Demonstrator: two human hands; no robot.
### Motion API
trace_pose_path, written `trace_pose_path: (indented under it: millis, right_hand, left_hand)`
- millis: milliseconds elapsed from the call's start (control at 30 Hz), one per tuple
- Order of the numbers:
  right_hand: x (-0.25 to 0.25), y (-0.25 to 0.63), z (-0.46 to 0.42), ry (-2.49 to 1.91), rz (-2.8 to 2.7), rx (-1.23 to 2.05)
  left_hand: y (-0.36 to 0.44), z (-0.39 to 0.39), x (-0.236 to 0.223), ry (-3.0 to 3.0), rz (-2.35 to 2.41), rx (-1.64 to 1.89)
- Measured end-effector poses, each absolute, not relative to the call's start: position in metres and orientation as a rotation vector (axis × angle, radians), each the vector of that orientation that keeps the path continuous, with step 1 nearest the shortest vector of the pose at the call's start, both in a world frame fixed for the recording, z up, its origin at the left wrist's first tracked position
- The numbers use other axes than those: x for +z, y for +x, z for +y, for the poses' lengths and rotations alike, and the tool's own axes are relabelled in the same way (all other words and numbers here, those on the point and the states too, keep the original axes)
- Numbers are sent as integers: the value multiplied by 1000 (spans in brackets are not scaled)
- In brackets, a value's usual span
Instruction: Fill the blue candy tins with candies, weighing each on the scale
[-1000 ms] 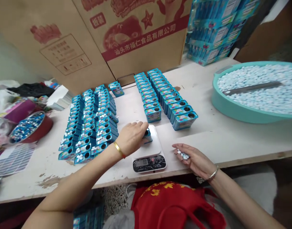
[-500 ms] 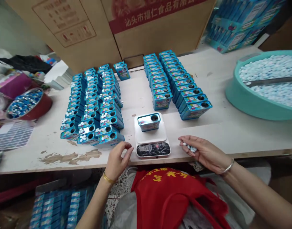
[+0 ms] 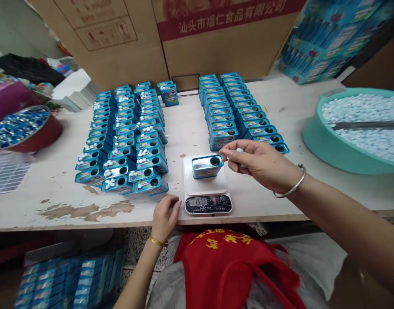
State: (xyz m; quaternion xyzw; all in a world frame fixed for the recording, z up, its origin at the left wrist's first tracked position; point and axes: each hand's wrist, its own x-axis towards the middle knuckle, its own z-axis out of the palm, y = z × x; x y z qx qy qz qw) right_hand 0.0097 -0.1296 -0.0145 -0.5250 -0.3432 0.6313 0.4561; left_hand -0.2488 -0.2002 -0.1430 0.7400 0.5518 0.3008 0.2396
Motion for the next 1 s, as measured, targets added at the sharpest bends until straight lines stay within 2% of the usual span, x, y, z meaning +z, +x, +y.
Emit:
trace_pose_path:
  millis: [200, 367, 500, 600, 1000]
  right_hand:
    - [-44, 7, -146, -1156, -521, 1633]
    - [-81, -9, -165, -1129, -113, 1777]
    - [-87, -22, -160, -1021, 64, 1727]
    - [-85, -24, -152, -965, 104, 1687]
    - [-82, -33, -146, -926, 72, 1747]
  left_hand:
    - [-215, -160, -120, 2026, 1383, 1123]
    - [-184, -113, -108, 2159, 1205, 935]
    - [-176, -108, -82, 2680, 1018, 737]
    - [-177, -112, -66, 2974, 972, 714]
    - [-193, -117, -78, 2942, 1147, 808]
